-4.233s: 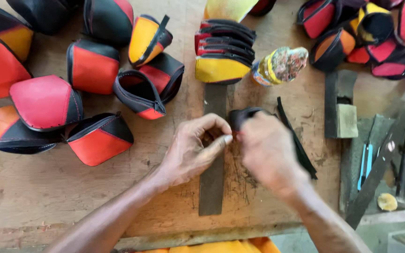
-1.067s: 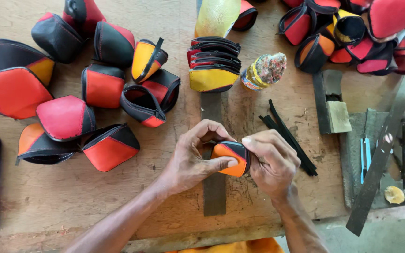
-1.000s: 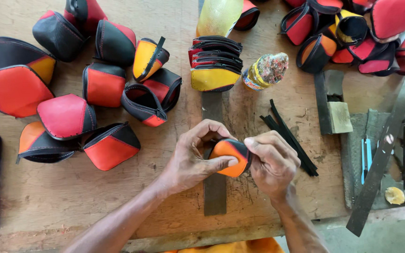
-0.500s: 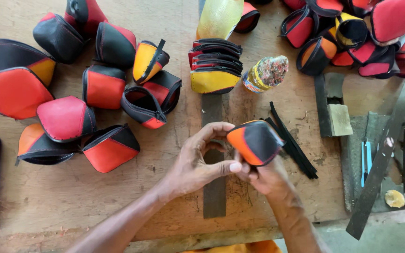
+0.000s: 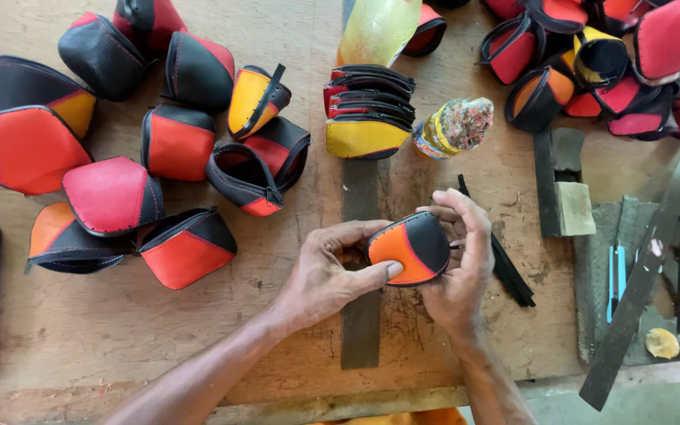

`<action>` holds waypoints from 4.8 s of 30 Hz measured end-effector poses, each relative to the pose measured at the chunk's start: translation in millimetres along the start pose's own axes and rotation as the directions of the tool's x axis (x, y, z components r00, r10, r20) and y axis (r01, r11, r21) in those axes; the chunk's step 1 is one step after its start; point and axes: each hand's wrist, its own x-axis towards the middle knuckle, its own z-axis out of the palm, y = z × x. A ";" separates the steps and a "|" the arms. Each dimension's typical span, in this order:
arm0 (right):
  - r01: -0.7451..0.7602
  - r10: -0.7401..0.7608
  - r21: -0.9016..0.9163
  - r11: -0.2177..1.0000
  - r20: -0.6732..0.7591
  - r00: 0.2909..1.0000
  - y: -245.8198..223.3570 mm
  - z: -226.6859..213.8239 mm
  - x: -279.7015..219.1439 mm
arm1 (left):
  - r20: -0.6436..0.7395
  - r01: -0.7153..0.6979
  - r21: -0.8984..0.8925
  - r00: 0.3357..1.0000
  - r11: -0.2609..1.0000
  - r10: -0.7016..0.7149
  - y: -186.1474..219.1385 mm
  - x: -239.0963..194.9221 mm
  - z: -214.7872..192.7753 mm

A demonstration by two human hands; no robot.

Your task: The person assembles small fabric pouches by hand, inserting black zipper strips into orange and yellow pouch bodies and pressing the edges to secure them. The person handles multiple pouches one at a time, turning them over and aligning the zipper before setting each finished unit aside on the workbench.

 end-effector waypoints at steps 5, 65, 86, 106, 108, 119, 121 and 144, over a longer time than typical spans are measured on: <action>0.048 -0.053 -0.168 0.985 -0.024 0.998 0.4 -5.0 6.3 | 0.050 -0.007 -0.063 0.999 0.998 0.010 4.8 -0.8 -0.8; -0.331 0.301 0.166 0.929 0.184 0.936 3.5 -13.2 5.1 | 0.040 -0.023 0.042 0.999 0.999 0.021 -3.1 9.0 -3.2; -0.556 0.512 0.089 0.826 0.292 0.808 -19.1 -12.9 1.2 | 0.061 -0.010 -0.339 0.998 0.941 0.033 -10.4 9.7 -8.5; 0.331 -0.175 -0.536 0.777 0.321 0.931 -46.7 47.5 86.4 | 0.052 0.040 -0.598 0.999 0.800 -0.010 -28.0 20.6 -17.4; 0.301 -0.148 -0.497 0.813 0.324 0.934 -37.6 46.5 83.1 | 0.058 0.052 -0.560 0.998 0.827 -0.024 -27.9 19.6 -17.4; 0.315 -0.194 -0.530 0.787 0.271 0.943 -27.1 48.7 86.6 | 0.090 0.074 -0.496 0.995 0.865 -0.034 -28.5 21.6 -15.7; 0.312 -0.196 -0.445 0.840 0.287 0.938 -25.5 48.3 86.3 | 0.081 0.061 -0.473 0.996 0.879 -0.026 -30.4 19.4 -15.2; -0.462 0.426 0.345 0.817 0.179 0.887 -19.9 -10.7 0.4 | -0.029 0.066 -0.354 0.996 0.933 -0.082 -17.3 14.5 -12.9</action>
